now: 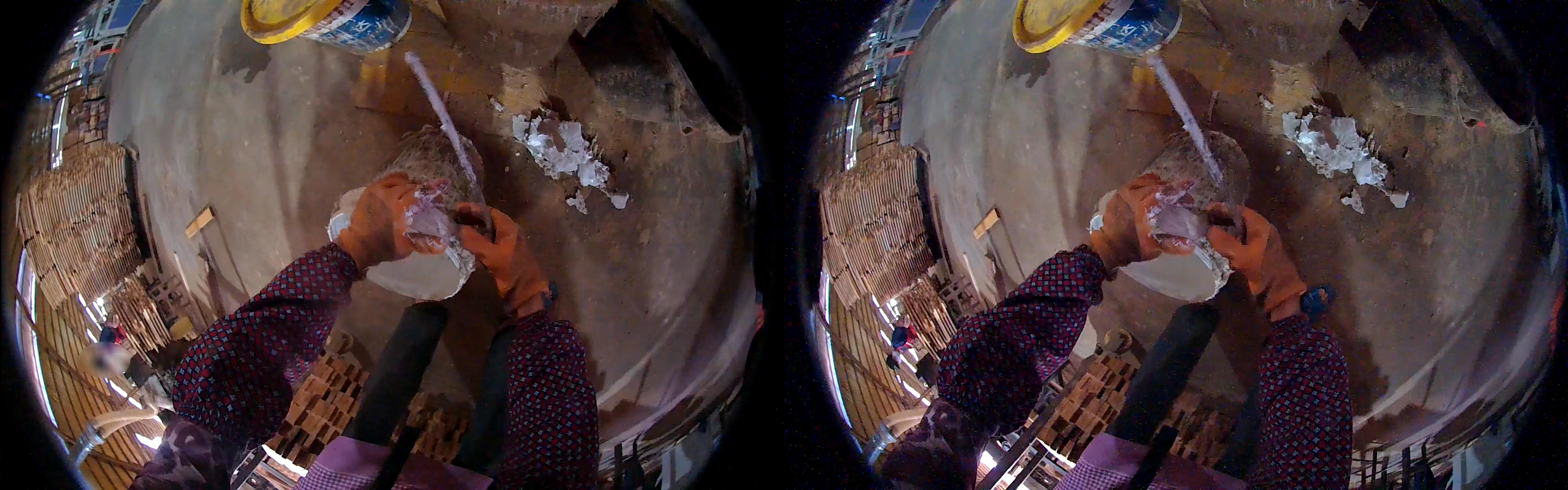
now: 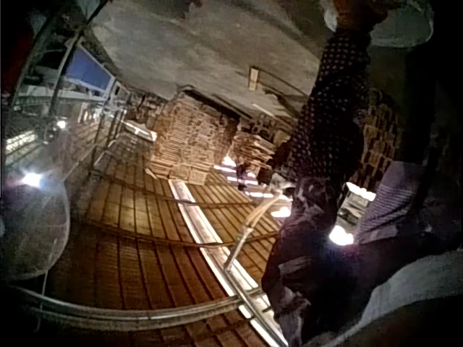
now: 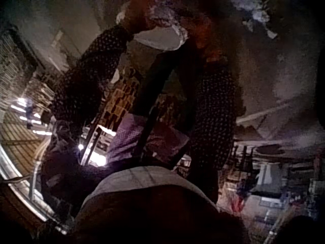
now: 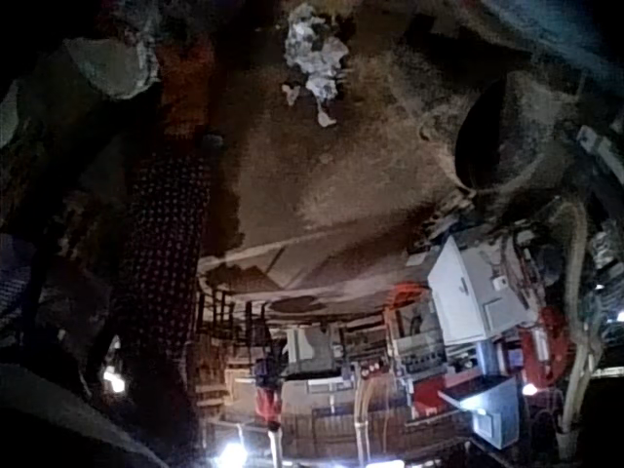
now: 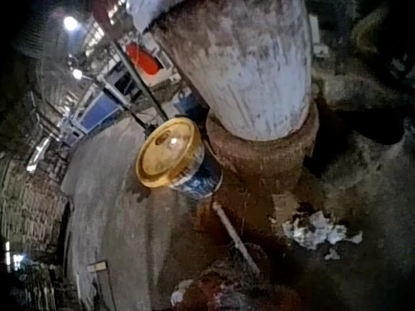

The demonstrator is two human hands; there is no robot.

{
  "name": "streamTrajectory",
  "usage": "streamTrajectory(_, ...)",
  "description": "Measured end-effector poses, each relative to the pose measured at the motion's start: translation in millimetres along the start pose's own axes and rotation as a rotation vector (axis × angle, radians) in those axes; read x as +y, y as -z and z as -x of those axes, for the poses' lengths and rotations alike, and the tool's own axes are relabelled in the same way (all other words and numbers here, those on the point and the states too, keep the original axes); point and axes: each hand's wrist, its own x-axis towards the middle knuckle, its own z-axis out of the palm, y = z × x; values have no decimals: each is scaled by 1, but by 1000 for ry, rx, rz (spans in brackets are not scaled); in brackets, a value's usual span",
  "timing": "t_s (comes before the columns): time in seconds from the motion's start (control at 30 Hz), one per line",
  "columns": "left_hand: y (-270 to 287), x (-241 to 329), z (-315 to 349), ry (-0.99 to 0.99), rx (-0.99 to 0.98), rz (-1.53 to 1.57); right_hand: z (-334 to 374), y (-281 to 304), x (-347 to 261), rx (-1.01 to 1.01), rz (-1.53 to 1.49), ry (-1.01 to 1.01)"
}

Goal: The person mixes a white paste-like substance in a bucket using a metal tool. They scrape the sides of the bucket and add more of the white substance from the floor into the bucket. Later, they use a wooden stick to stir the mixture and then pour a dark liquid from a larger container into the bucket.

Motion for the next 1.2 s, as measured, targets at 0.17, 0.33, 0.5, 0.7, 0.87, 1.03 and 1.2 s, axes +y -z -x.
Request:
streamTrajectory(0.17,0,-7,3,-60,54,-72,-1,-1,-14,-144,116,57)
streamTrajectory(0.33,-9,-16,1,-62,56,-149,1,-3,3,-41,97,101)
streamTrajectory(0.5,-7,-5,-5,-35,-36,-135,-1,2,5,-80,51,46)
streamTrajectory(0.7,-7,7,-7,-7,-78,-120,4,3,28,10,173,55)
streamTrajectory(0.87,-16,-3,-6,-51,-71,-181,13,-6,21,180,257,145)
streamTrajectory(1.03,-19,11,-5,-6,-73,-179,24,-15,13,267,115,-35)
streamTrajectory(1.2,-24,9,1,40,-20,-190,26,-22,18,392,129,31)
